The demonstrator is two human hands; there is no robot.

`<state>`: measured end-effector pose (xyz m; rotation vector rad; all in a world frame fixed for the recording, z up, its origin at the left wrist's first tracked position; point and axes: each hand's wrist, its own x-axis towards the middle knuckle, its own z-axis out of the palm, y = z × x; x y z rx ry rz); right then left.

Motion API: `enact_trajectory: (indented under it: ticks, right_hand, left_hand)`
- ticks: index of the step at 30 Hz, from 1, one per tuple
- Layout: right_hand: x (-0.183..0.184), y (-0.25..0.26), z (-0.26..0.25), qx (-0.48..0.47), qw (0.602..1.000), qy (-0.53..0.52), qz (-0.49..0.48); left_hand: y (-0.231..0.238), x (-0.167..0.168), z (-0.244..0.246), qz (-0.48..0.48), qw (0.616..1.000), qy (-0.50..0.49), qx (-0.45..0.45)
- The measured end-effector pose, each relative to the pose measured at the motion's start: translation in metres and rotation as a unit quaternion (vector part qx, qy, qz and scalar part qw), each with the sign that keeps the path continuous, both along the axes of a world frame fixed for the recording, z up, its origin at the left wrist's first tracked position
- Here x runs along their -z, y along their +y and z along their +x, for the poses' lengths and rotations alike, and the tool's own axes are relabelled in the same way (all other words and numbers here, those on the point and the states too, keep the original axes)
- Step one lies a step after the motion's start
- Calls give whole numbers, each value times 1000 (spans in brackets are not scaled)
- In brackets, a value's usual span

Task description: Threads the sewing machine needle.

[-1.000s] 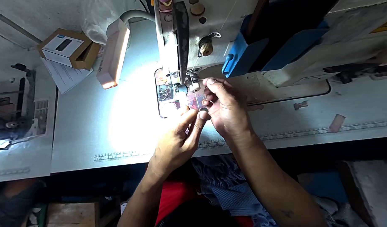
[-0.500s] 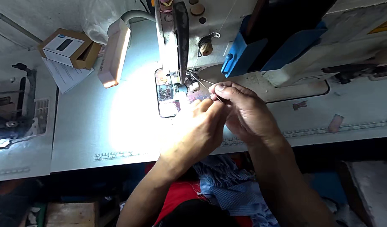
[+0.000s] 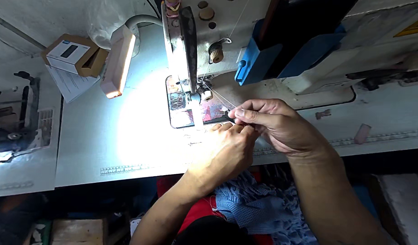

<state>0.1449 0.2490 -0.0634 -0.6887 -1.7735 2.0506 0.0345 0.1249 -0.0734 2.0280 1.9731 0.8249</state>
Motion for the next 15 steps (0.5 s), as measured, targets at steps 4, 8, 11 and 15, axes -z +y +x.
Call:
enact_trajectory:
  ticks: [4, 8, 11, 15]
  right_hand:
    - [0, 4, 13, -8, 999, 4, 45]
    - [-1, 4, 19, 12, 995, 27, 95]
    - [-1, 3, 21, 23, 993, 33, 111]
    - [1, -1, 20, 36, 991, 40, 121]
  left_hand:
    - [-1, 3, 2, -18, 999, -43, 19]
    - [-4, 8, -8, -7, 961, -271, -46]
    - [-5, 3, -15, -7, 865, -496, -72]
    - [3, -2, -2, 50, 724, -685, -57]
